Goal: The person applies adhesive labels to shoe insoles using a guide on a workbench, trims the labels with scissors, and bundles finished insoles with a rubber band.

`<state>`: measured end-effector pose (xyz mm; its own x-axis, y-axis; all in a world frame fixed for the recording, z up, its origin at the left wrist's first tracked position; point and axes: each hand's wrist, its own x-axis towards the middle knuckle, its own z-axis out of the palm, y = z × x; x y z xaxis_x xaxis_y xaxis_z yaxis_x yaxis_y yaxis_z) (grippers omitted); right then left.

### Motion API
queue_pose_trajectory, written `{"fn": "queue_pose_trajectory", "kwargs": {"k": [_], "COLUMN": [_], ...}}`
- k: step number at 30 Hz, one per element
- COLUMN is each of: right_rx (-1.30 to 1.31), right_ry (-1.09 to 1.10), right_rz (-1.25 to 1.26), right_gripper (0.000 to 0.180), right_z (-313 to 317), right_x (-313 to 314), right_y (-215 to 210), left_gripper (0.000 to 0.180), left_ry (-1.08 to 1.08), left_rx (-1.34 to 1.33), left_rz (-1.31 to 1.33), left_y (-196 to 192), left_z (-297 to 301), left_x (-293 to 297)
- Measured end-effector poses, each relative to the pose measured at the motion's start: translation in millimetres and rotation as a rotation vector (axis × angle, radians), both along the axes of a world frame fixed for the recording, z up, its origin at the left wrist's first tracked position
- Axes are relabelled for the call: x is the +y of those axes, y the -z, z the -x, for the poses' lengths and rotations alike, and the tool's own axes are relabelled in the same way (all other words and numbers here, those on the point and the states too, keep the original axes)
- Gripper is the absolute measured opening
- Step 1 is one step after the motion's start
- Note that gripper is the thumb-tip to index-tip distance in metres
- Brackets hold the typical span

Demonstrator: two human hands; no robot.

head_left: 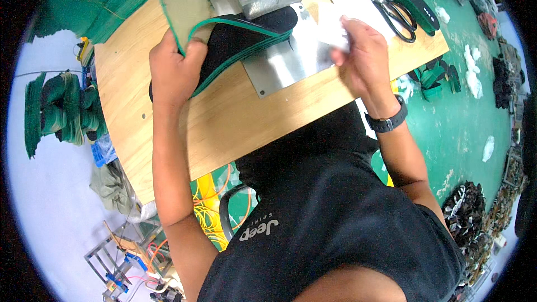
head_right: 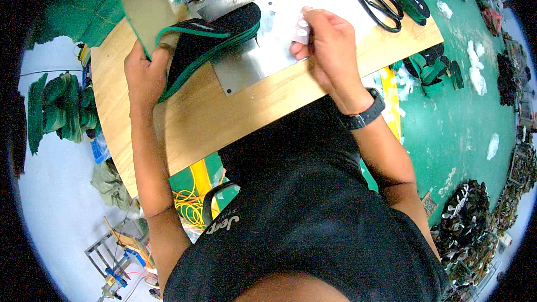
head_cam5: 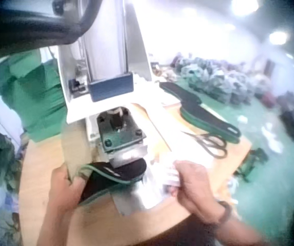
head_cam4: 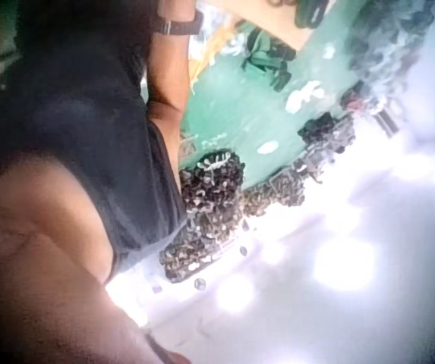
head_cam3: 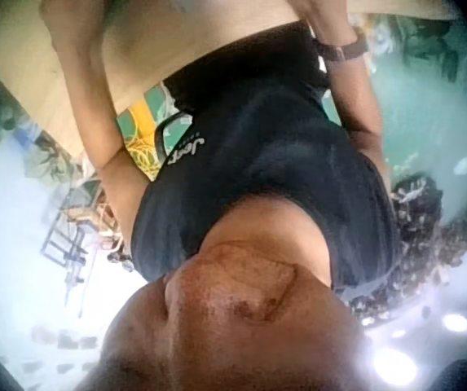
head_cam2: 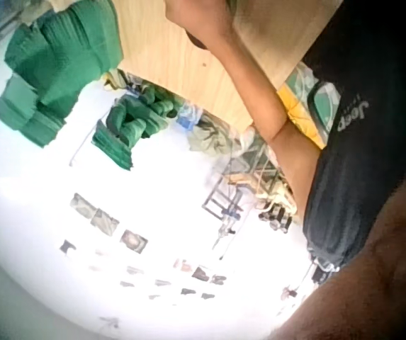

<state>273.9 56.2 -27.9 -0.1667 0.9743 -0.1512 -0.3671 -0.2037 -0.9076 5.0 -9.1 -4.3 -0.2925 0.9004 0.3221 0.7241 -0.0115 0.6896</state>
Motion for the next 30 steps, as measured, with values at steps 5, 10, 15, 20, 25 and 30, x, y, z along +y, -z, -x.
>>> {"fn": "queue_pose_trajectory", "kwargs": {"k": [5,10,15,20,25,30], "right_rx": [-0.121,-0.25,-0.262,-0.3,-0.332,-0.371], "right_ry": [-0.302,-0.356,-0.408,-0.412,-0.417,-0.41], "right_rz": [0.048,0.033,-0.002,0.015,-0.017,-0.028], "right_gripper": [0.026,0.028,0.028,0.029,0.031,0.025], "right_z": [30,31,30,31,34,34], "right_x": [3,0,3,4,3,1], "right_y": [2,5,9,7,6,6], "left_gripper": [0.023,0.018,0.017,0.015,0.018,0.028], "left_ry": [0.026,0.032,0.054,0.022,0.061,0.159], "left_rx": [-0.323,-0.163,-0.225,-0.159,-0.119,0.036], "left_rz": [-0.165,-0.074,-0.062,-0.059,-0.069,0.054], "left_y": [11,6,9,5,10,4], "left_z": [14,13,13,9,10,-4], "left_x": [2,-1,-1,-4,-5,-1]}}
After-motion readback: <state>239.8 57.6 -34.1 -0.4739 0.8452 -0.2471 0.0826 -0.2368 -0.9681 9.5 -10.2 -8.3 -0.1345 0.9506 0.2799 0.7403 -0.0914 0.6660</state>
